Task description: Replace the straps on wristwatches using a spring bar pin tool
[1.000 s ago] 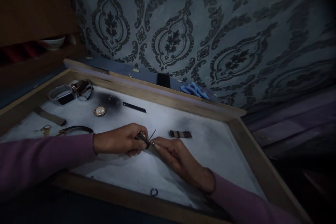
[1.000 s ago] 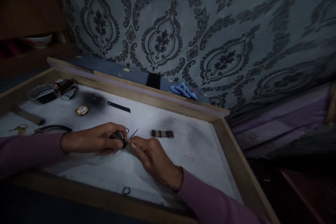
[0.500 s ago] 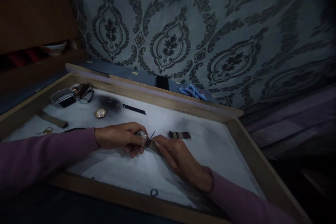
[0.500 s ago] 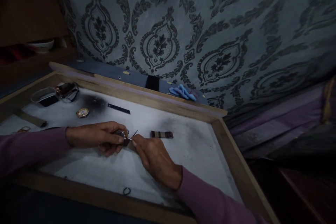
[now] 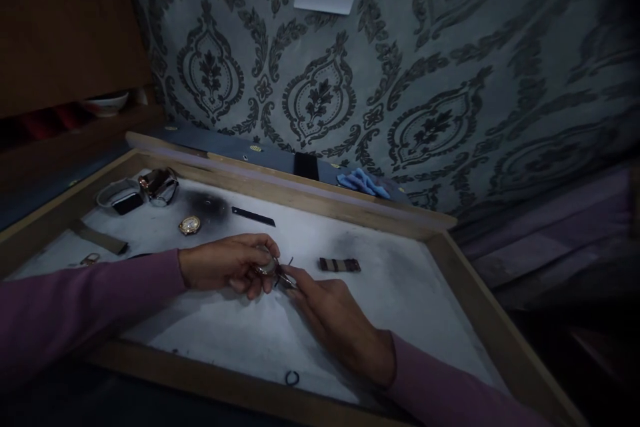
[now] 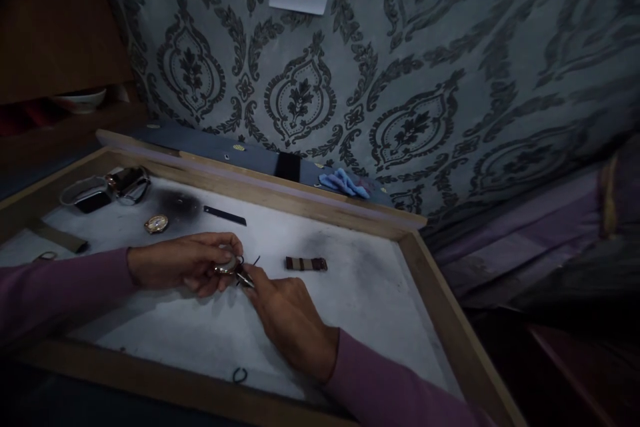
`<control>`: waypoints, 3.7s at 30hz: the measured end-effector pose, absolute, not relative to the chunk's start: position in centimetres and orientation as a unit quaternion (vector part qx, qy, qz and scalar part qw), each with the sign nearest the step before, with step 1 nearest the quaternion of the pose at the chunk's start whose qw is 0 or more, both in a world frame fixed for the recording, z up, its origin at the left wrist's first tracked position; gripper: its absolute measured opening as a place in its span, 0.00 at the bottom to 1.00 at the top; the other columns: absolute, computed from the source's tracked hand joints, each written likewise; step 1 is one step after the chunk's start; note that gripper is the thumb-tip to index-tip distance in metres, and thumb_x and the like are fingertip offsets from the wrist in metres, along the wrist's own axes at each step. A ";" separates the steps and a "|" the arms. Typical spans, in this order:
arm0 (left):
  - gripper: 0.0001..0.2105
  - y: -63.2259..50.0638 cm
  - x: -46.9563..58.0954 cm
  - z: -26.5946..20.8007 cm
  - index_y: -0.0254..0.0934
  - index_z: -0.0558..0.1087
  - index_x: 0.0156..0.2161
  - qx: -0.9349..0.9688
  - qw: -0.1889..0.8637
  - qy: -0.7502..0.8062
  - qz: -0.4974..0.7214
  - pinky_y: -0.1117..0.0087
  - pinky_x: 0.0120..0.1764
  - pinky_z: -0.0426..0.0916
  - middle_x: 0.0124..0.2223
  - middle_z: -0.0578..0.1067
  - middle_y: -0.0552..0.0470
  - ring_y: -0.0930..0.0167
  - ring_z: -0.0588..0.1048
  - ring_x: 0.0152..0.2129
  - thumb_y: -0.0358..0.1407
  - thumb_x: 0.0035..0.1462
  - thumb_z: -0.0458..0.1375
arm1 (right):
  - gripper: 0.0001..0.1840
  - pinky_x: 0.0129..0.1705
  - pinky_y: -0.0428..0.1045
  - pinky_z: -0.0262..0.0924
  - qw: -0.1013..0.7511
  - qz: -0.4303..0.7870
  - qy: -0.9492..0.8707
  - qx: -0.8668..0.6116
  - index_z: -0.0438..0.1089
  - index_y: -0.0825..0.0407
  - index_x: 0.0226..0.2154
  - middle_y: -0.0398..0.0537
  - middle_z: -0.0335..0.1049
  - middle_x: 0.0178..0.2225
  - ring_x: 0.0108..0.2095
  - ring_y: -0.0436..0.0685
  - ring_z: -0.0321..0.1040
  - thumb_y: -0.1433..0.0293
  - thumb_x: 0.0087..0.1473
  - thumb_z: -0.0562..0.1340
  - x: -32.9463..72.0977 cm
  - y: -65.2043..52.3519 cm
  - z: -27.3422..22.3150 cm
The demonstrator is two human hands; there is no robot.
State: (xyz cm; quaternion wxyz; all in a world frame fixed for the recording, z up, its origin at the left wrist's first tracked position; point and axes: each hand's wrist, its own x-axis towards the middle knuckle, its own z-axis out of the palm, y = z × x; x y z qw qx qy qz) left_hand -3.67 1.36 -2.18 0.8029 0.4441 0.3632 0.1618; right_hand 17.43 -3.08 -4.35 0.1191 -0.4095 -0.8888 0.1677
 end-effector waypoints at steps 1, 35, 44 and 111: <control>0.11 1.4 -3.7 -2.3 0.38 0.61 0.38 0.438 0.806 0.362 0.163 0.77 0.15 0.42 0.23 0.74 0.54 0.76 0.69 0.15 0.38 0.53 0.58 | 0.17 0.24 0.45 0.56 0.101 0.152 -0.893 -0.411 0.63 0.57 0.54 0.49 0.76 0.26 0.23 0.53 0.72 0.72 0.65 0.50 17.3 -3.1 -4.4; 0.10 1.8 -4.5 -2.7 0.34 0.69 0.33 0.745 0.541 0.344 0.183 0.75 0.25 0.56 0.24 0.63 0.58 0.75 0.63 0.21 0.40 0.59 0.55 | 0.15 0.25 0.46 0.51 0.135 0.210 -0.878 -0.407 0.71 0.57 0.41 0.47 0.73 0.24 0.21 0.51 0.67 0.73 0.64 0.49 17.8 -2.4 -2.9; 0.12 1.0 -3.9 -3.0 0.35 0.66 0.34 0.686 0.615 0.332 0.199 0.74 0.24 0.65 0.30 0.72 0.51 0.74 0.68 0.23 0.44 0.58 0.54 | 0.17 0.28 0.46 0.60 0.226 0.254 -0.863 -0.373 0.71 0.54 0.46 0.48 0.76 0.31 0.26 0.52 0.72 0.70 0.66 0.48 17.5 -2.9 -3.3; 0.11 0.7 -3.8 -3.1 0.36 0.64 0.34 0.636 0.669 0.340 0.181 0.77 0.20 0.57 0.28 0.72 0.55 0.79 0.65 0.16 0.43 0.58 0.55 | 0.18 0.25 0.46 0.50 0.189 0.353 -0.821 -0.406 0.67 0.54 0.30 0.40 0.57 0.21 0.21 0.49 0.54 0.66 0.66 0.48 17.7 -2.6 -3.3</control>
